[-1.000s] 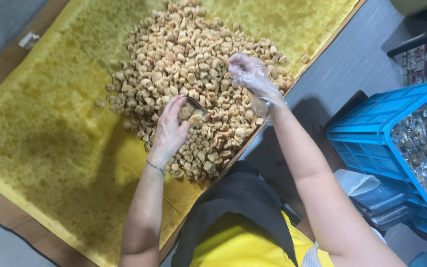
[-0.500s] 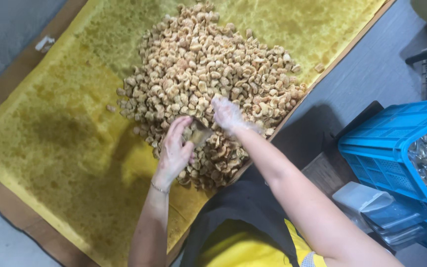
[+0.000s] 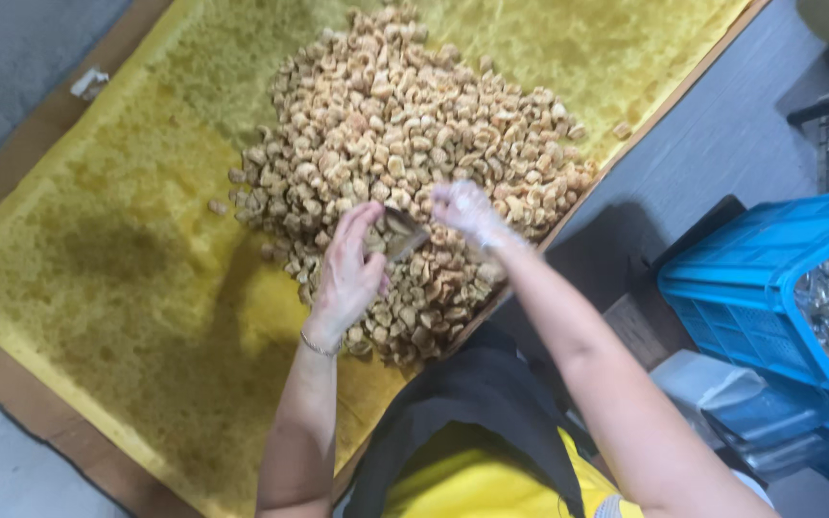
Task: The person scoops cashews from a large pile into clear plastic bags, weighs each bag on a digital scale, and places the sealed bags into a blue basket. The process is repeated multiple times.
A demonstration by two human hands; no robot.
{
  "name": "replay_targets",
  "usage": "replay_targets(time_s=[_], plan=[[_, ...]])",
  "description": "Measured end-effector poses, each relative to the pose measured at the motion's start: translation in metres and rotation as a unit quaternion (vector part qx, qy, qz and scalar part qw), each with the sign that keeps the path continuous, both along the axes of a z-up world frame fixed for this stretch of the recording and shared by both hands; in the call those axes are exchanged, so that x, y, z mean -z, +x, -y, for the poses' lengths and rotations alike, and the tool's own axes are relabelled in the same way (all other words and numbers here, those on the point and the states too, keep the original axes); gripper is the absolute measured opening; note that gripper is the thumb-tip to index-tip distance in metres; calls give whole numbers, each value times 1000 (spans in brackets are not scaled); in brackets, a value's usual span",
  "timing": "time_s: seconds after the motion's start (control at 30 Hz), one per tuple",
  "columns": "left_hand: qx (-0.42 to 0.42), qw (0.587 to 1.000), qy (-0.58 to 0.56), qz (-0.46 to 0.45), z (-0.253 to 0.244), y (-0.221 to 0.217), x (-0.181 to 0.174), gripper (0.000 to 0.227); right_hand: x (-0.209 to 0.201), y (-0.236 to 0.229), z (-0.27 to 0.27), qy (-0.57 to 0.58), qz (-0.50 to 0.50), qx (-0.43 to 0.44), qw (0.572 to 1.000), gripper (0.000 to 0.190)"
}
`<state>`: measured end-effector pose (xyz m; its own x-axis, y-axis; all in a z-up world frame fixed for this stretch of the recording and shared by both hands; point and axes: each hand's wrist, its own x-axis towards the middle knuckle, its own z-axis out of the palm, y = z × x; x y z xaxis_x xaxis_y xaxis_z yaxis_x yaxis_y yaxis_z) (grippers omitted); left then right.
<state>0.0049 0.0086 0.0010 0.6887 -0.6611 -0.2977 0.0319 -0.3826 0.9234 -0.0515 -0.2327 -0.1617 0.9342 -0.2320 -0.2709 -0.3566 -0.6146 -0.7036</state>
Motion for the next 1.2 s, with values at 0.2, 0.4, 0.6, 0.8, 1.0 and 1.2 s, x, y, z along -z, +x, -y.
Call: replay_targets(time_s=[0.2,0.4,0.6,0.8,1.0,1.2], plan=[[-13,993,-85,-87,5,14,28,62,-192,-8,-9,62,112,-101,987,19],[-57,981,-148,-114,8,11,35,55,-250,-4,-33,-6,101,-139,985,39],[-54,986,-135,-81,-4,2,10,54,-242,-29,1,139,106,48,984,36],[-34,992,-98,-72,-4,-4,0,54,-214,-34,-3,119,82,19,989,37],[-44,991,-103,-76,-4,-8,-5,53,-214,-53,-12,84,88,57,991,37],[-6,996,-49,-74,-30,-27,-10,56,-194,-91,-34,150,103,147,972,31]])
